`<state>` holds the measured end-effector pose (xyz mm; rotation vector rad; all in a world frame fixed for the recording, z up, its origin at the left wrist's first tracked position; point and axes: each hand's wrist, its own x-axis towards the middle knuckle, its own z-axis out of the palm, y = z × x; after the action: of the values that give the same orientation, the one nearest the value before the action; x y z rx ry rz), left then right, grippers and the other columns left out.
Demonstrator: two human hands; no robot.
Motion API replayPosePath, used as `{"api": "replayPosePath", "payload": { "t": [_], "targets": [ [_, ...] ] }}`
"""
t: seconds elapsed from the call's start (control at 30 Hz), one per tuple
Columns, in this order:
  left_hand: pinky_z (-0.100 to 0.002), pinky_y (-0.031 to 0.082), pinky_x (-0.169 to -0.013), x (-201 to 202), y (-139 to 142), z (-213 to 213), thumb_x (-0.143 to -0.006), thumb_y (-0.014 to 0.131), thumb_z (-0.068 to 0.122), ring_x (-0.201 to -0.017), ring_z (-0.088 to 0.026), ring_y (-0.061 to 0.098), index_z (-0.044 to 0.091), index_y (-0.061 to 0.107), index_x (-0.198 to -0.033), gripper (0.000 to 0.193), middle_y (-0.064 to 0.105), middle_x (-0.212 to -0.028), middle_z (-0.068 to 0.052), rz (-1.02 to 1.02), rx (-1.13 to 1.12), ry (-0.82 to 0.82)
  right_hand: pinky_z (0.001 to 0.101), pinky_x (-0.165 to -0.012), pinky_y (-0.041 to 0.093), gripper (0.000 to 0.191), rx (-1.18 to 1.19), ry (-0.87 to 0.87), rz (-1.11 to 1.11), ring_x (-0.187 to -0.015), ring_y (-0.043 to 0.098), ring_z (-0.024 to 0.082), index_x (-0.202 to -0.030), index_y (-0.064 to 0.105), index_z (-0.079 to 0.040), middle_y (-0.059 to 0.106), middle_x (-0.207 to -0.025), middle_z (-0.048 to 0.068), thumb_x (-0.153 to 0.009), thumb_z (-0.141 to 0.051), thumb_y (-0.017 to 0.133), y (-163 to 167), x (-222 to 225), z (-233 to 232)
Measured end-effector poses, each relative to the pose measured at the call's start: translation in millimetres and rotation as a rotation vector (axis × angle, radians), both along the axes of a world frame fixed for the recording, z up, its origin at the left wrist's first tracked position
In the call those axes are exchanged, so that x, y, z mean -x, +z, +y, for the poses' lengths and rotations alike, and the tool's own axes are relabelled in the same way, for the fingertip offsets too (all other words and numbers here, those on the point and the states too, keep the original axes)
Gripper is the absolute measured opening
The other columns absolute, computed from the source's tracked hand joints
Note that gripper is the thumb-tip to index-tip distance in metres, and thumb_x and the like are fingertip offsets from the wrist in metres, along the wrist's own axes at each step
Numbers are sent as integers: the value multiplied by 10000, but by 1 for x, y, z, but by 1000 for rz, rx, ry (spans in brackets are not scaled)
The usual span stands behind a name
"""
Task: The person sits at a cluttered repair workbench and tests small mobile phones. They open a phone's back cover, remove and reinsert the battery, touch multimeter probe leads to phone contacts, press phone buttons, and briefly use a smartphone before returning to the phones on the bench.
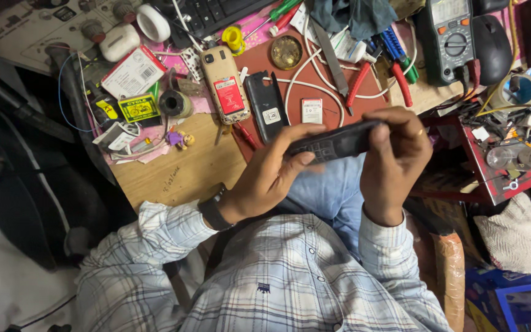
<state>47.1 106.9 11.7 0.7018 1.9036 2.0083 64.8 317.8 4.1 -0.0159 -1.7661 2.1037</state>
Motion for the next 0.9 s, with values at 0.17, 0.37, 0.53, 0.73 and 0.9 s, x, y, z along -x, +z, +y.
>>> {"api": "replayPosePath", "payload": {
  "t": [0.17,0.37,0.53,0.73,0.9],
  "targets": [
    [-325,647,-841,5,-8,9,-1113,488,147,-1070,-230,738,1,293,-1586,532,603,-1362,-176,-473,-317,-275,205,-901,458,158,10,69,-126,-955,594,85,-1182,647,52,664,-1061,59,-1107,-74,706,12,18,12],
    [-354,624,-915,13,-17,12,-1131,492,135,-1142,-257,717,28,223,-1616,565,604,-1401,-191,-441,-400,-275,263,-920,530,275,109,137,-127,-1047,638,121,-1282,594,11,672,-1203,68,-1030,-35,697,22,24,11],
    [-405,632,-917,19,-12,13,-1098,535,143,-1121,-283,732,64,261,-1545,530,611,-1344,-193,-456,-504,-15,284,-982,543,464,46,219,-126,-1108,637,146,-1383,518,1,632,-1228,80,-966,68,710,21,19,10],
    [-458,626,-1039,96,-18,-11,-1129,520,201,-1171,-309,734,101,211,-1563,542,627,-1326,-175,-173,-426,359,293,-944,549,432,71,228,-183,-1097,633,150,-1354,525,11,633,-1180,92,-960,95,682,8,1,28],
    [-459,599,-1097,213,-16,-15,-1122,454,178,-1176,-346,756,151,76,-1512,544,710,-1273,-189,-71,-338,502,289,-894,544,415,33,111,-198,-1003,648,152,-1337,540,1,665,-1091,95,-952,77,674,0,-32,59]
  ]
}}
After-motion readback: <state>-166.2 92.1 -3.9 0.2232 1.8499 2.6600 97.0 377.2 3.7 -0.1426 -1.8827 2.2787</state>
